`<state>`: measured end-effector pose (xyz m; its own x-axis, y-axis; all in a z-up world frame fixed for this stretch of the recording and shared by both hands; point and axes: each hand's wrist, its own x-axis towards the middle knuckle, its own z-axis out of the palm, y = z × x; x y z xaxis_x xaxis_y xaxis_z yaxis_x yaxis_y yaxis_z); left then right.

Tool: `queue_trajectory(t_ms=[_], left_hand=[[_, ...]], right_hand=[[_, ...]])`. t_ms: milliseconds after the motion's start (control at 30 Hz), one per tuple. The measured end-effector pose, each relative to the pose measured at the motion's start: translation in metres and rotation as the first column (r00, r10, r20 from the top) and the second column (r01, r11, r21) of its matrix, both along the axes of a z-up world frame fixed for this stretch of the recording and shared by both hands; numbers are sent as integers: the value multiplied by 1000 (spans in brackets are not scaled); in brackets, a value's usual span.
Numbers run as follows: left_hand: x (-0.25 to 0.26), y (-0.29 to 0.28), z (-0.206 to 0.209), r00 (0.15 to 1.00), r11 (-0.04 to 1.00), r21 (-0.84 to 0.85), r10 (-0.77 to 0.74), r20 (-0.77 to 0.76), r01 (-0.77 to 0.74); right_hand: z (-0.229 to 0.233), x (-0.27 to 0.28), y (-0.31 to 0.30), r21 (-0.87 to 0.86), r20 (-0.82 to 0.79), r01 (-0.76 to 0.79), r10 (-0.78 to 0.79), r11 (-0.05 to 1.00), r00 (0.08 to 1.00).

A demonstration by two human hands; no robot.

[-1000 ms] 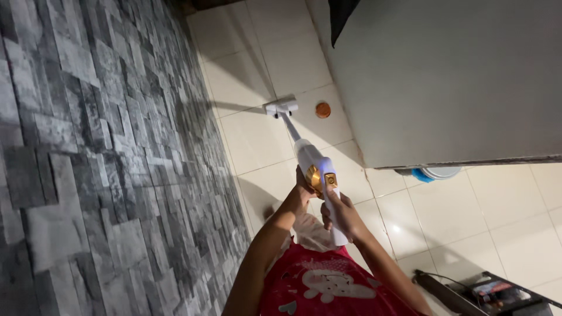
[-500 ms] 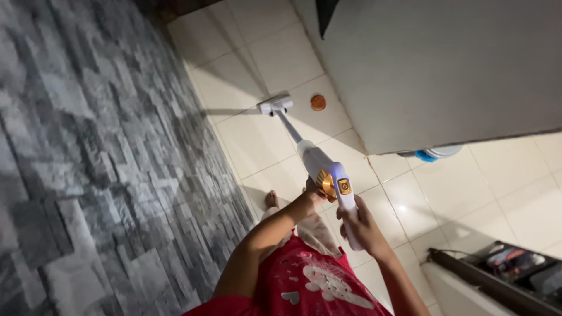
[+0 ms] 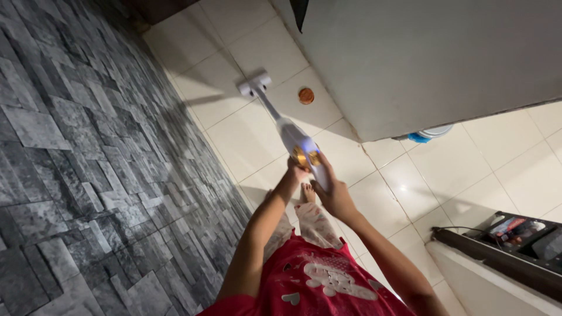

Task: The person vacuums the floor by hand using a cordless vacuum cleaner, moving the vacuum head across the tiles near a textured wall and around a corner.

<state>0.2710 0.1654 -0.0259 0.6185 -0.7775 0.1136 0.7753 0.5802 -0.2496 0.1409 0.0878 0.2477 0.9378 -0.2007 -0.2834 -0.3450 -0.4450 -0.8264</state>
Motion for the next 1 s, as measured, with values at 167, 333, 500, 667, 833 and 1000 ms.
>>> queue_trajectory(t_ms=[167,333,500,667,833,1000], left_hand=[[75,6,-10,889,640,622,267,371,-452],[149,16,1,913,705,598,391,119,-380],[161,19,7,938,676,720,331,-107,-157],[117,8,2,942,575,818,255,-217,32],[35,2,7,993,787,616,103,-66,-41],[-16,-3,13,957,683,708,43,-286,181]], right_hand=[[-62,91,10,-58,159,-32,41,998,986],[-63,172,22,-9,149,-52,53,999,987],[-55,191,20,78,160,-85,72,993,984],[-34,137,14,-80,267,-102,120,991,956],[33,54,10,116,-181,-2,23,993,983],[53,17,8,176,-257,-1,47,984,965]])
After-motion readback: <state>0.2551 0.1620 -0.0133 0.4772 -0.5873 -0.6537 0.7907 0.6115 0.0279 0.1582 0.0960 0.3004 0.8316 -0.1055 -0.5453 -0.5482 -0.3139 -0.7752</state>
